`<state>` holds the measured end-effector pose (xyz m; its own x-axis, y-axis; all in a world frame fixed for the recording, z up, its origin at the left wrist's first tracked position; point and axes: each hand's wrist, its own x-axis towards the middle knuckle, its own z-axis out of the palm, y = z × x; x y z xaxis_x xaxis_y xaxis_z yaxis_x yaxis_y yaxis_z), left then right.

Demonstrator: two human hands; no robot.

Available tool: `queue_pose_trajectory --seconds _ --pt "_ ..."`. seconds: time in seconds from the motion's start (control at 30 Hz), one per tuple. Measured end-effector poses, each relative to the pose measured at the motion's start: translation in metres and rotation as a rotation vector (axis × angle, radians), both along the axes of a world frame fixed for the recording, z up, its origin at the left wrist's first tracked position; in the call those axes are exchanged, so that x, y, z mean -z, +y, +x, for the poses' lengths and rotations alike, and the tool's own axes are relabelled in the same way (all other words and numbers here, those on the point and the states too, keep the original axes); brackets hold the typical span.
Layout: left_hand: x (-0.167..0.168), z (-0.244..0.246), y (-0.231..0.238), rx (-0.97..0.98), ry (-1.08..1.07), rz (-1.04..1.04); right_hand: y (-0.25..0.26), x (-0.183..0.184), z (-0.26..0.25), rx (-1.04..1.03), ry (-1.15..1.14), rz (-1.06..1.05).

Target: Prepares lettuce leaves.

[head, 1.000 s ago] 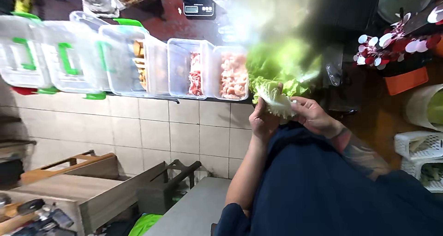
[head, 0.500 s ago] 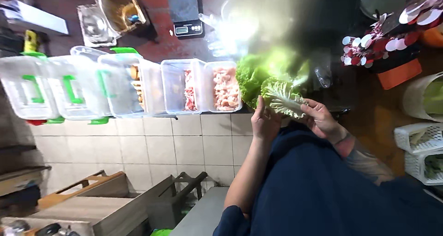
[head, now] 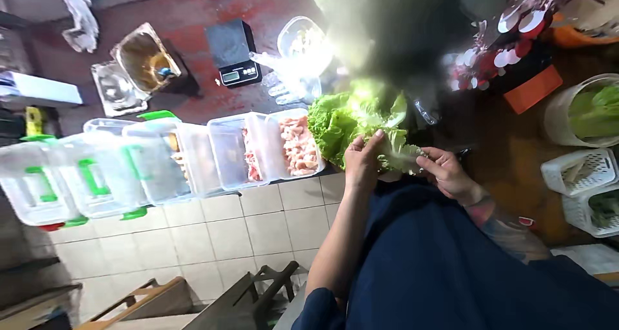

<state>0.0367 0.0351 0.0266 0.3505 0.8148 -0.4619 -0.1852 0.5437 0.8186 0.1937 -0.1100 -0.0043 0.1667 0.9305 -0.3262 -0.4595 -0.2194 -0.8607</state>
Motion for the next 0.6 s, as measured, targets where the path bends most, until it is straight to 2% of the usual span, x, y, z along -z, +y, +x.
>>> queue_pose_trajectory --seconds 0.17,0.3,0.43,0.53,0.6 --pt "0.002 0.008 0.001 0.043 0.177 0.166 -0.008 0.002 0.006 0.024 -0.018 0.032" --pt "0.002 0.004 -0.001 0.120 0.298 0.217 -0.014 0.005 0.009 0.047 0.067 0.035" --pt "0.021 0.003 0.021 0.077 0.147 0.236 -0.040 0.001 0.045 0.180 0.137 0.075" --pt "0.024 0.001 0.025 -0.057 0.077 0.286 -0.086 -0.016 0.107 0.530 -0.122 0.088" --pt "0.024 -0.005 0.023 -0.084 0.084 0.338 -0.118 -0.020 0.157 0.813 -0.545 0.004"
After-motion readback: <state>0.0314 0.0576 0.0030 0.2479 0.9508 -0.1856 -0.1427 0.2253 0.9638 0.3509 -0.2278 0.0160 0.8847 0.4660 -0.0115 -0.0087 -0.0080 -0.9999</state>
